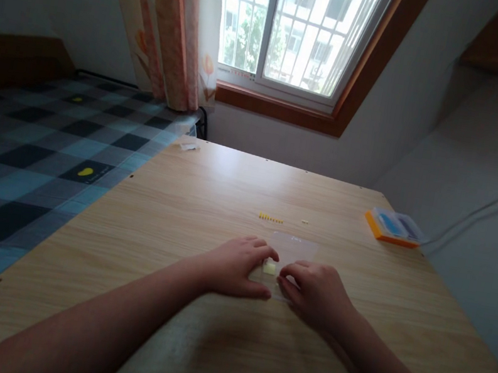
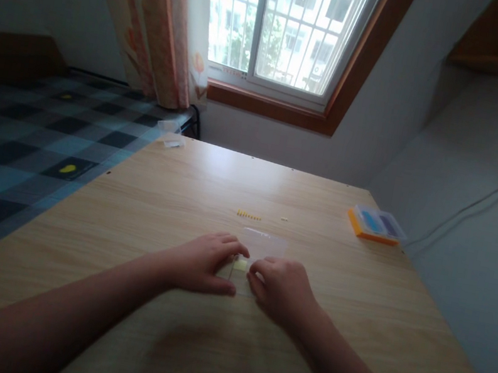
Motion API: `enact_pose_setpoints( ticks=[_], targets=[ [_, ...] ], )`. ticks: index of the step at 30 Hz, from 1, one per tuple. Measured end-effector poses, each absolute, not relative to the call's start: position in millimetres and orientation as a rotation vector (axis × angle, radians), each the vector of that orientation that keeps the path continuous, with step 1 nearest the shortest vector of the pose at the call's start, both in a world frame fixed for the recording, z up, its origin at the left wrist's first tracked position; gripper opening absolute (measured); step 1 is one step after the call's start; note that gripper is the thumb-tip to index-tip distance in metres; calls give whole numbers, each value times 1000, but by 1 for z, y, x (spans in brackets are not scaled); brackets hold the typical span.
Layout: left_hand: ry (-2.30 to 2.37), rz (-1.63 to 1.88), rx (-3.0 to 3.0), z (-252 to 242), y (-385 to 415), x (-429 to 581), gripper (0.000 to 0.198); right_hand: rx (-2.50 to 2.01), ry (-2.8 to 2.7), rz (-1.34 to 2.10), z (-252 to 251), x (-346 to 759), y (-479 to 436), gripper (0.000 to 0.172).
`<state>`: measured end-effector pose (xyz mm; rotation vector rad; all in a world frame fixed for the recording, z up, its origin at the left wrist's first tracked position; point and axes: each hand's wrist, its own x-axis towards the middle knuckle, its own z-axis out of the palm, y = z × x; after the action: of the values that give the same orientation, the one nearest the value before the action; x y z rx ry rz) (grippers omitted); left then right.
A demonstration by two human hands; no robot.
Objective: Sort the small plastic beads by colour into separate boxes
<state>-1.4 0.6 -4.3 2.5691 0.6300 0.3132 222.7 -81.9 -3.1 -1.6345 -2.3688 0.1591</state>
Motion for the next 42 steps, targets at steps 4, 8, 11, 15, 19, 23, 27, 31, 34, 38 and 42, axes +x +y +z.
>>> enact_pose_setpoints(
  ticks=[4, 8, 11, 15, 19, 23, 27, 31, 34, 38, 42],
  targets=[
    [634, 310, 2556, -3, 0, -1, 60, -1626, -2376, 173, -6, 223, -82, 20],
    [636, 316, 2551, -3, 0, -1, 60, -1588, -2330, 187, -7, 225, -82, 25],
    [638, 327, 2550, -4, 0, -1, 60, -1586, -2296, 189, -6, 226, -84, 28],
    [628, 331, 2561, -5, 0, -2, 60, -1584, -2319, 206, -5, 227, -85, 28],
    [625, 322, 2570, -4, 0, -2, 60, -1588, -2333, 202, -6, 227, -85, 29],
    [634, 310, 2570, -3, -1, -2, 60, -1603, -2329, 183, -6, 228, -86, 30],
    [635, 302, 2572, -3, -1, -2, 61, -1616, -2325, 186, -6, 228, -86, 29],
    [630, 314, 2575, -4, 0, -2, 61, -1617, -2335, 180, -7, 226, -85, 29],
    [633, 317, 2576, -4, 0, -2, 61, -1604, -2343, 172, -7, 225, -85, 31],
    [640, 306, 2570, -3, -1, -2, 60, -1590, -2333, 157, -8, 226, -85, 31],
    [635, 310, 2574, -3, -1, -2, 61, -1577, -2343, 115, -8, 225, -85, 30]
  ],
)
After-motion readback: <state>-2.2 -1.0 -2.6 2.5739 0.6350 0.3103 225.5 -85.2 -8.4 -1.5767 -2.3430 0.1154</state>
